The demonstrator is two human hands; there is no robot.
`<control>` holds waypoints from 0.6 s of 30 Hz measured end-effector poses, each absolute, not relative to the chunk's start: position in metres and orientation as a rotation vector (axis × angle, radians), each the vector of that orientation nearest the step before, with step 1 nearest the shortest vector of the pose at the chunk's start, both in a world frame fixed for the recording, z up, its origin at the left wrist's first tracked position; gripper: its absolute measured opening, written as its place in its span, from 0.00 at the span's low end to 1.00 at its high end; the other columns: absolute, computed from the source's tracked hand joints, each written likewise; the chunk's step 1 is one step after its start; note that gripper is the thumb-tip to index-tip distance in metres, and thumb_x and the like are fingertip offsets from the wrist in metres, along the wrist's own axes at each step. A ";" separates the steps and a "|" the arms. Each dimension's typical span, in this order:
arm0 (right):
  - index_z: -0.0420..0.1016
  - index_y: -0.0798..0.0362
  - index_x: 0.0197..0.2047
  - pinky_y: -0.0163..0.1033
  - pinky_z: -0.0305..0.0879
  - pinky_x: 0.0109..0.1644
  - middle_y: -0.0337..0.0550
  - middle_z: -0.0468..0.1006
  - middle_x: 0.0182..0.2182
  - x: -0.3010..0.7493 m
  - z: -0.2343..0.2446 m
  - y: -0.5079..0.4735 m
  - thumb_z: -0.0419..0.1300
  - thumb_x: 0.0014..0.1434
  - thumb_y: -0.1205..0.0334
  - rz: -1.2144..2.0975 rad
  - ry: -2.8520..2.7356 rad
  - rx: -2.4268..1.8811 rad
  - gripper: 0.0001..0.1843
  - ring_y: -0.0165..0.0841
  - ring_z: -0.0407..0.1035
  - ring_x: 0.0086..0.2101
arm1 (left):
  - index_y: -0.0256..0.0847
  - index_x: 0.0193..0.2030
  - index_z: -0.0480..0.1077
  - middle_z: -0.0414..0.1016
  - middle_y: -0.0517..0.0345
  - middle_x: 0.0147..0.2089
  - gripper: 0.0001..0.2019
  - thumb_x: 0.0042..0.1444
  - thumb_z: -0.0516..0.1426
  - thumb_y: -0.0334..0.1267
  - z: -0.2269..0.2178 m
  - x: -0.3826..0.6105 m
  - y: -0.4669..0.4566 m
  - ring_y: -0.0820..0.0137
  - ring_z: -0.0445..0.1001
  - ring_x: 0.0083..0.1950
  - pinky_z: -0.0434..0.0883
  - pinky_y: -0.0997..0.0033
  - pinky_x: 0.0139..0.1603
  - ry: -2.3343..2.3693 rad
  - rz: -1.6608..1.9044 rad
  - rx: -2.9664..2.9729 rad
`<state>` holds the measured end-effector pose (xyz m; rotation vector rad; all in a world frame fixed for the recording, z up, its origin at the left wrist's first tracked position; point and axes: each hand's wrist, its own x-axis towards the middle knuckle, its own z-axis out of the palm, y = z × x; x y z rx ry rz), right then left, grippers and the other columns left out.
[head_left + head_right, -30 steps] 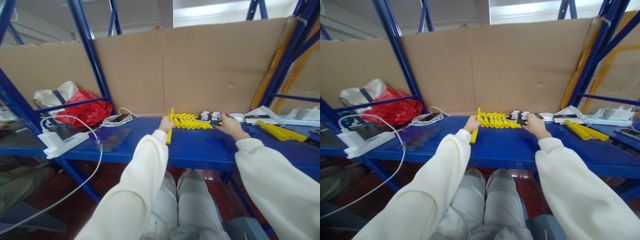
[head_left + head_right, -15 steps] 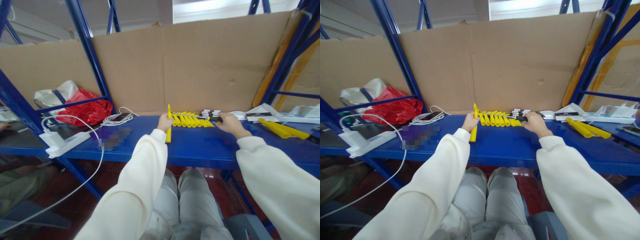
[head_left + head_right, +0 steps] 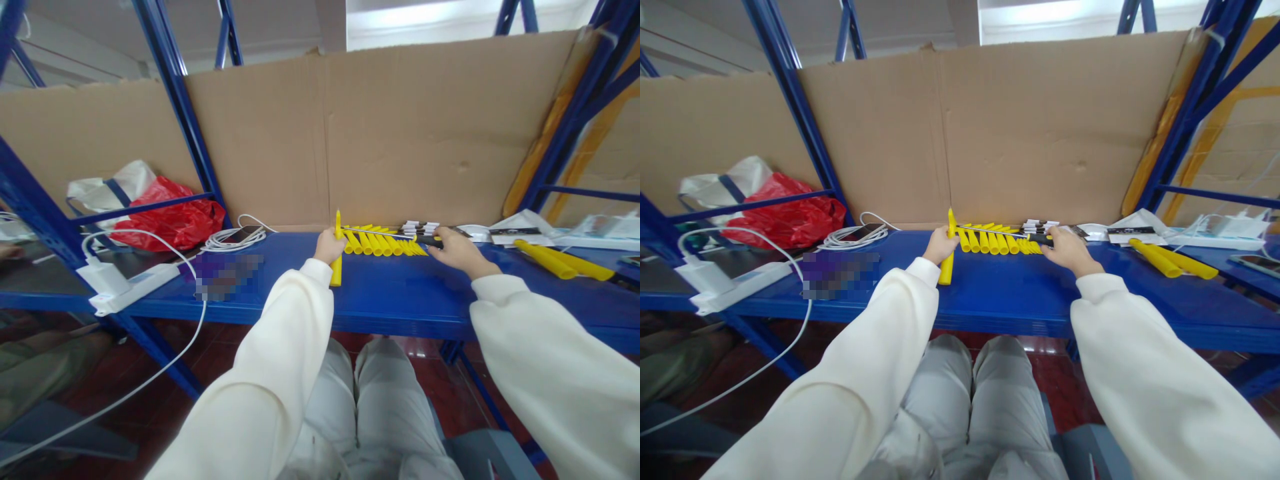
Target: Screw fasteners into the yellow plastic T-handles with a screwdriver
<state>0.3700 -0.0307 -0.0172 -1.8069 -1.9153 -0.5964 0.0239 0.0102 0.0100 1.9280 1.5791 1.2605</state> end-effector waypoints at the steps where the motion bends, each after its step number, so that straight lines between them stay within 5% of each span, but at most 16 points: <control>1: 0.78 0.53 0.51 0.52 0.74 0.51 0.63 0.86 0.48 0.371 -0.017 -0.030 0.60 0.63 0.54 -0.610 -1.922 -1.793 0.17 0.56 0.80 0.49 | 0.33 0.43 0.83 0.89 0.43 0.45 0.09 0.58 0.62 0.25 0.010 0.024 0.010 0.57 0.87 0.50 0.79 0.66 0.54 1.581 1.254 1.939; 6: 0.77 0.50 0.46 0.51 0.74 0.49 0.62 0.86 0.46 0.371 -0.015 -0.032 0.63 0.62 0.53 -0.610 -1.916 -1.864 0.12 0.56 0.80 0.48 | 0.34 0.43 0.83 0.89 0.45 0.44 0.08 0.57 0.63 0.25 0.011 0.025 0.010 0.58 0.87 0.49 0.79 0.68 0.53 1.559 1.227 1.978; 12: 0.73 0.49 0.52 0.48 0.71 0.42 0.59 0.86 0.43 0.370 -0.016 -0.034 0.65 0.63 0.48 -0.558 -1.763 -1.976 0.19 0.54 0.81 0.41 | 0.33 0.42 0.83 0.88 0.45 0.41 0.08 0.57 0.64 0.25 0.012 0.025 0.009 0.58 0.87 0.46 0.78 0.68 0.52 1.559 1.222 1.984; 18: 0.77 0.50 0.53 0.50 0.74 0.46 0.58 0.86 0.42 0.379 -0.019 -0.028 0.63 0.61 0.51 -0.564 -1.890 -1.772 0.19 0.54 0.80 0.44 | 0.30 0.48 0.84 0.90 0.40 0.49 0.12 0.61 0.61 0.24 0.014 0.024 0.006 0.57 0.87 0.52 0.78 0.67 0.54 1.609 1.154 2.013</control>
